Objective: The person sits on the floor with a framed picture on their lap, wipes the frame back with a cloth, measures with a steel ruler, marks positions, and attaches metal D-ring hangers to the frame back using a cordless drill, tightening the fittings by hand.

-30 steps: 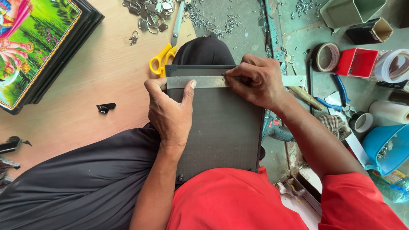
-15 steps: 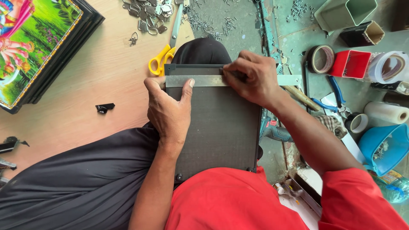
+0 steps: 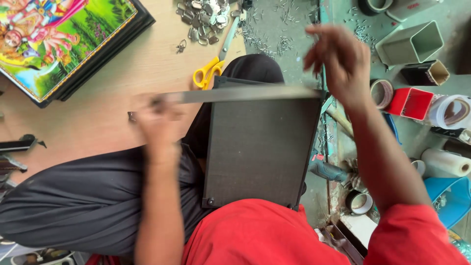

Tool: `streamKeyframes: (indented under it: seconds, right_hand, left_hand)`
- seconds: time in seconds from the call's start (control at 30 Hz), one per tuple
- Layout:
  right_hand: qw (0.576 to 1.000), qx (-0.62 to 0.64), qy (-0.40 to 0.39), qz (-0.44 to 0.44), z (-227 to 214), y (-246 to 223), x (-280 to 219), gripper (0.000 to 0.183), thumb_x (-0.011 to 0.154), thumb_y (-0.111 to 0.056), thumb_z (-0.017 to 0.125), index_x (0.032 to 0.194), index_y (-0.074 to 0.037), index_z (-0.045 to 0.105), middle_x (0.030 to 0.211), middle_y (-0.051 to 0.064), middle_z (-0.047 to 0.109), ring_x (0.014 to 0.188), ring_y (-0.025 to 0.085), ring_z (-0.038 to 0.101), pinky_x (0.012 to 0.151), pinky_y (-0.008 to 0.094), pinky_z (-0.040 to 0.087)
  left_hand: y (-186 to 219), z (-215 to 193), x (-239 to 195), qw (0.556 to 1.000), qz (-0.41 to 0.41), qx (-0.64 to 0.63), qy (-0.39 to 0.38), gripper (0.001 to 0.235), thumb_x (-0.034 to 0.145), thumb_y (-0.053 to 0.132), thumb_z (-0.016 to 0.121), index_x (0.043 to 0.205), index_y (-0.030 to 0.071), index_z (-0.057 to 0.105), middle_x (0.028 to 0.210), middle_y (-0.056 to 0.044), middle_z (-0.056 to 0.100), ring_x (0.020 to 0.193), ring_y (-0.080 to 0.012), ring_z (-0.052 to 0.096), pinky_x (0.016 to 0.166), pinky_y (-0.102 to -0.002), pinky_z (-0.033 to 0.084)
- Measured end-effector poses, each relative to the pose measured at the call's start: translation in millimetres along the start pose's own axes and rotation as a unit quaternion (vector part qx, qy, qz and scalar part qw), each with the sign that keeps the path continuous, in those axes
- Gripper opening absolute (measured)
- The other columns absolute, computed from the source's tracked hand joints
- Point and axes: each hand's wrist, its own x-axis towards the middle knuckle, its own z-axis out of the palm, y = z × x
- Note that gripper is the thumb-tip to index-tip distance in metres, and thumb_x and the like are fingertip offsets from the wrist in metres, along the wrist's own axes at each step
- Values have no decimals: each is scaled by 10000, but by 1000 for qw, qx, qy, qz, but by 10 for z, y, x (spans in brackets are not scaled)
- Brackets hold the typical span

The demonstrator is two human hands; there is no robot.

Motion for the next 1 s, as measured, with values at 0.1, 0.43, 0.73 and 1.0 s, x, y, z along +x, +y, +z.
streamKeyframes:
  seconds: [0.1, 0.43, 0.73, 1.0]
  right_hand:
    - [996, -58, -42, -61, -42, 453, 428, 284, 1099, 65, 483, 1276, -29, 684, 1046, 85, 715, 935, 137, 723, 760, 256, 574]
    - [873, -401, -105, -256, 771, 1264, 1652, 188, 943, -182, 738, 1085, -91, 820, 977, 80, 752, 800, 236, 704, 709, 388, 577]
    - [711, -615, -210, -268, 927, 1348, 1725, 292, 1083, -256, 628, 896, -92, 780, 913, 55, 744, 626, 117, 661, 627, 312, 544]
    - [999, 10, -43, -26, 447, 38, 947, 151, 1081, -157, 716, 1013, -25, 746, 826, 58, 704, 693, 105, 674, 588, 245, 540]
  left_hand:
    - [-67, -630, 179, 982, -62, -159, 76, 247, 977, 143, 765, 1116, 25, 599, 873, -48, 659, 682, -148, 644, 629, -292, 535]
    - [-259, -743, 227, 943, -116, -117, 290, 226, 996, 74, 621, 1194, 69, 511, 1106, -100, 642, 813, -156, 680, 648, -299, 561]
    - [-43, -524, 151, 938, 45, 86, 333, 442, 1012, 54, 663, 1401, -16, 465, 1405, -205, 376, 1305, -275, 470, 1007, -387, 560]
    - [531, -17, -217, 967, 193, 68, 148, 176, 1031, 76, 729, 1170, -17, 672, 1158, -101, 690, 1072, -202, 664, 976, -329, 547]
